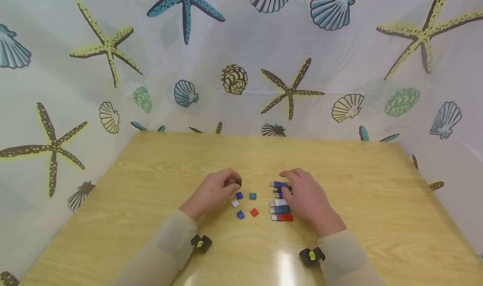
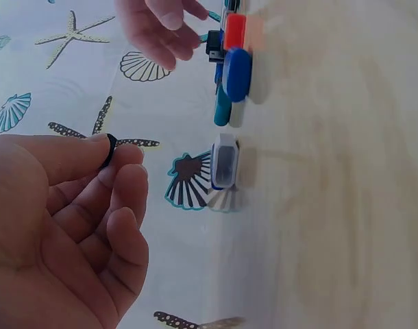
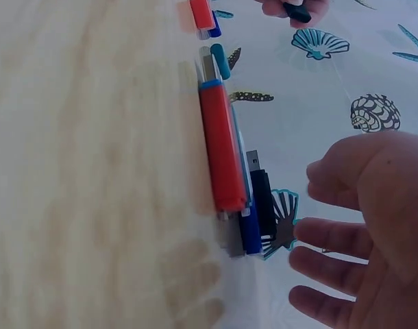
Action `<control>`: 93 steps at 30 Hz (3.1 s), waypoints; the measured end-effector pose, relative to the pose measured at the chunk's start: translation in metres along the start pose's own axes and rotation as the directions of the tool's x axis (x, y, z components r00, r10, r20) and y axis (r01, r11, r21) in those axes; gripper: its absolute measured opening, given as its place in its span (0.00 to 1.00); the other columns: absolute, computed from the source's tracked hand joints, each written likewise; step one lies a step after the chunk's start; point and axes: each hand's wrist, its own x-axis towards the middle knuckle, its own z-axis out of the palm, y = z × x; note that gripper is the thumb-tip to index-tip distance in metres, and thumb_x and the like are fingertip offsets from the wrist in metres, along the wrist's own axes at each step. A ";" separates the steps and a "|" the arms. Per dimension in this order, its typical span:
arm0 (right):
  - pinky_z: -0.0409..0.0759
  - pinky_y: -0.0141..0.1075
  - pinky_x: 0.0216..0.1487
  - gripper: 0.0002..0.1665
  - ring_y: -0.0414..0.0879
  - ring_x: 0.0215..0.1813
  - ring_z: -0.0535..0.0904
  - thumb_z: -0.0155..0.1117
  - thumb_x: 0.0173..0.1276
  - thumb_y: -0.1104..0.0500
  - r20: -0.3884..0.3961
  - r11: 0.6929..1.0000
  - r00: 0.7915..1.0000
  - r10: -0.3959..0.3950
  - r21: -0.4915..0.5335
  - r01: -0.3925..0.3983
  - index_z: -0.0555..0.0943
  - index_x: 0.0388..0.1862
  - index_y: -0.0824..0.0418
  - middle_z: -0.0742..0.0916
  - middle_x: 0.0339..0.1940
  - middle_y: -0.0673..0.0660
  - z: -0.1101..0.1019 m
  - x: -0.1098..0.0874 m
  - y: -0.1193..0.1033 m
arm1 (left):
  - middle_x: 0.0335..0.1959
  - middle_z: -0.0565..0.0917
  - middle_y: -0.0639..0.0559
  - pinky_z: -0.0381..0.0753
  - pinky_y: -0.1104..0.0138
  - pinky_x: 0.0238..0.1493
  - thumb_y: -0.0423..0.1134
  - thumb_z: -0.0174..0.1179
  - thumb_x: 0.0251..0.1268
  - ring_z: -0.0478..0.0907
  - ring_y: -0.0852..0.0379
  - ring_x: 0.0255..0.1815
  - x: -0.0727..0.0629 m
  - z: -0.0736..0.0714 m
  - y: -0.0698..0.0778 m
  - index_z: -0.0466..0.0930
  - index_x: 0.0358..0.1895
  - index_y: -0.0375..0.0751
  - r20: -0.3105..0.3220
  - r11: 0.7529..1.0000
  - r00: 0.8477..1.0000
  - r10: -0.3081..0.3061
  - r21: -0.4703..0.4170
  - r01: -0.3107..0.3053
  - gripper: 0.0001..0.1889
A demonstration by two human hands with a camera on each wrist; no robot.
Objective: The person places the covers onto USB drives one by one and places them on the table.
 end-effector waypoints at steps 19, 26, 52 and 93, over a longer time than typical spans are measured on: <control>0.78 0.52 0.49 0.09 0.48 0.40 0.77 0.63 0.74 0.58 0.083 0.999 0.996 0.032 -0.011 -0.032 0.85 0.49 0.55 0.81 0.42 0.52 0.004 0.013 0.014 | 0.41 0.81 0.60 0.79 0.62 0.45 0.44 0.59 0.76 0.78 0.57 0.42 -0.001 0.005 -0.004 0.81 0.51 0.52 0.009 0.991 1.000 0.017 -0.132 -0.015 0.07; 0.78 0.52 0.49 0.06 0.48 0.39 0.76 0.63 0.74 0.59 0.094 0.999 0.994 0.047 -0.007 -0.047 0.84 0.46 0.55 0.81 0.40 0.52 0.006 0.015 0.014 | 0.42 0.81 0.59 0.79 0.62 0.44 0.46 0.57 0.77 0.78 0.57 0.42 0.000 0.003 -0.006 0.81 0.54 0.48 0.004 0.988 1.000 0.012 -0.156 -0.012 0.11; 0.75 0.41 0.37 0.05 0.43 0.32 0.74 0.57 0.80 0.56 0.031 0.982 0.993 -0.118 0.150 0.112 0.79 0.48 0.55 0.82 0.37 0.47 -0.002 0.010 -0.032 | 0.46 0.84 0.65 0.77 0.57 0.54 0.47 0.57 0.77 0.79 0.60 0.47 0.001 0.007 -0.002 0.82 0.53 0.54 0.061 0.981 0.997 0.045 -0.191 -0.033 0.09; 0.72 0.36 0.33 0.05 0.38 0.27 0.69 0.55 0.81 0.58 0.029 0.929 0.957 -0.288 0.252 0.272 0.77 0.51 0.51 0.81 0.31 0.48 -0.001 0.002 -0.040 | 0.41 0.85 0.56 0.79 0.58 0.42 0.47 0.59 0.76 0.78 0.53 0.38 -0.008 0.005 0.007 0.85 0.48 0.56 0.124 0.950 0.986 0.110 -0.304 -0.068 0.07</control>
